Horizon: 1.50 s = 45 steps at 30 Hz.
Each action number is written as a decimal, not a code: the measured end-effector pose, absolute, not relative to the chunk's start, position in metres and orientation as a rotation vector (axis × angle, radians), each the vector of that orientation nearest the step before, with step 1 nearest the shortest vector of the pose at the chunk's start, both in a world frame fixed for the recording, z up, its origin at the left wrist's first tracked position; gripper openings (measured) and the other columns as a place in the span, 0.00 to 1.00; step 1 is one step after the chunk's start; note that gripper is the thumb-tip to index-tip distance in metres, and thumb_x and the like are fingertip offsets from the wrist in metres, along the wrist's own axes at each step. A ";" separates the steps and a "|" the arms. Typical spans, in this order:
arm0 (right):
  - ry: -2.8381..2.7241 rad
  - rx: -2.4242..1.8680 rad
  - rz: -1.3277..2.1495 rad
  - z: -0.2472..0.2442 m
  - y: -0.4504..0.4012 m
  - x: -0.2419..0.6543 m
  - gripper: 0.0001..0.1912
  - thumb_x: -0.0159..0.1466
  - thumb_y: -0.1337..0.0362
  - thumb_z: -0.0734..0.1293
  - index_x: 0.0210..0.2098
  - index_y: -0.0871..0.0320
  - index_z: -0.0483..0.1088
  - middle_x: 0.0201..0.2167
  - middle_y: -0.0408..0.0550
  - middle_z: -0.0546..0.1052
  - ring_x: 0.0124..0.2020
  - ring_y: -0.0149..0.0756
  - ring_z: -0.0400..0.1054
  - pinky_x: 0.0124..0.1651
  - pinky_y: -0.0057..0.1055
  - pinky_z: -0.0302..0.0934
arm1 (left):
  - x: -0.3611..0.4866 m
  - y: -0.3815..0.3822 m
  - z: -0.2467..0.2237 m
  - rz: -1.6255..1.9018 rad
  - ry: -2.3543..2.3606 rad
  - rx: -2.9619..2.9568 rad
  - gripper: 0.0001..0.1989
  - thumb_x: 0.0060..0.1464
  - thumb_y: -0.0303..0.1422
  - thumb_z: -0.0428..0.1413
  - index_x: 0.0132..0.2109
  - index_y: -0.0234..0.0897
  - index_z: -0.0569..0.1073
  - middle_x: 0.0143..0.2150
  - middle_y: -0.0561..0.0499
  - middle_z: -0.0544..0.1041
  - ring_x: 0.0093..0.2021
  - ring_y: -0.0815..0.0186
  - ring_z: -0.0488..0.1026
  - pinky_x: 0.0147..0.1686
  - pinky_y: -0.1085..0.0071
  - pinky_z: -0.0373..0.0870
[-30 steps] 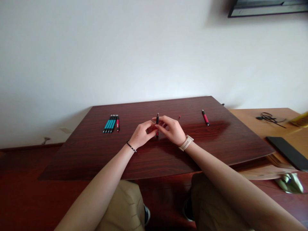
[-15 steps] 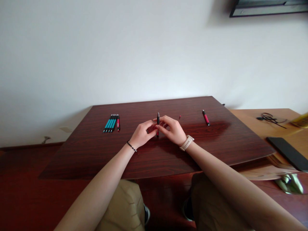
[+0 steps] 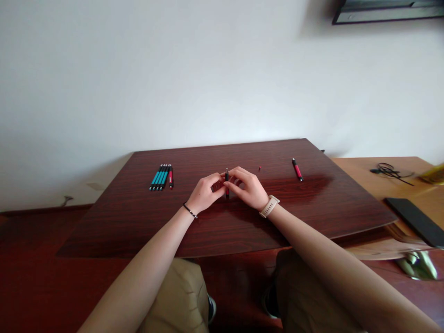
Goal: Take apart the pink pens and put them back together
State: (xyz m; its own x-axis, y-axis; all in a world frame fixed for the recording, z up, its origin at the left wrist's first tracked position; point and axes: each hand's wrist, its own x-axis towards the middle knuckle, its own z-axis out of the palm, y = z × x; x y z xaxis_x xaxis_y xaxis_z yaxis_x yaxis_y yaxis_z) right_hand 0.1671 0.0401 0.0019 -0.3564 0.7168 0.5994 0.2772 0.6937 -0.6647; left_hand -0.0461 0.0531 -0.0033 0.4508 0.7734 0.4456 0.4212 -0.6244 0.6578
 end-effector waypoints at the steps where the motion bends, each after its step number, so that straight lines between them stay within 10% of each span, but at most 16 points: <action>1: -1.934 -0.771 0.573 0.002 0.040 0.167 0.11 0.74 0.58 0.68 0.53 0.52 0.76 0.43 0.49 0.77 0.41 0.39 0.74 0.45 0.36 0.71 | -0.046 0.053 -0.003 1.033 1.001 2.248 0.08 0.67 0.36 0.60 0.39 0.37 0.76 0.37 0.50 0.80 0.36 0.64 0.75 0.39 0.68 0.69; 45: -1.750 -0.790 0.761 -0.005 0.041 0.162 0.12 0.72 0.52 0.71 0.43 0.54 0.75 0.43 0.48 0.78 0.42 0.39 0.74 0.44 0.35 0.70 | -0.045 0.050 0.000 0.990 1.026 2.227 0.08 0.66 0.37 0.59 0.39 0.38 0.75 0.37 0.51 0.79 0.36 0.65 0.74 0.39 0.69 0.68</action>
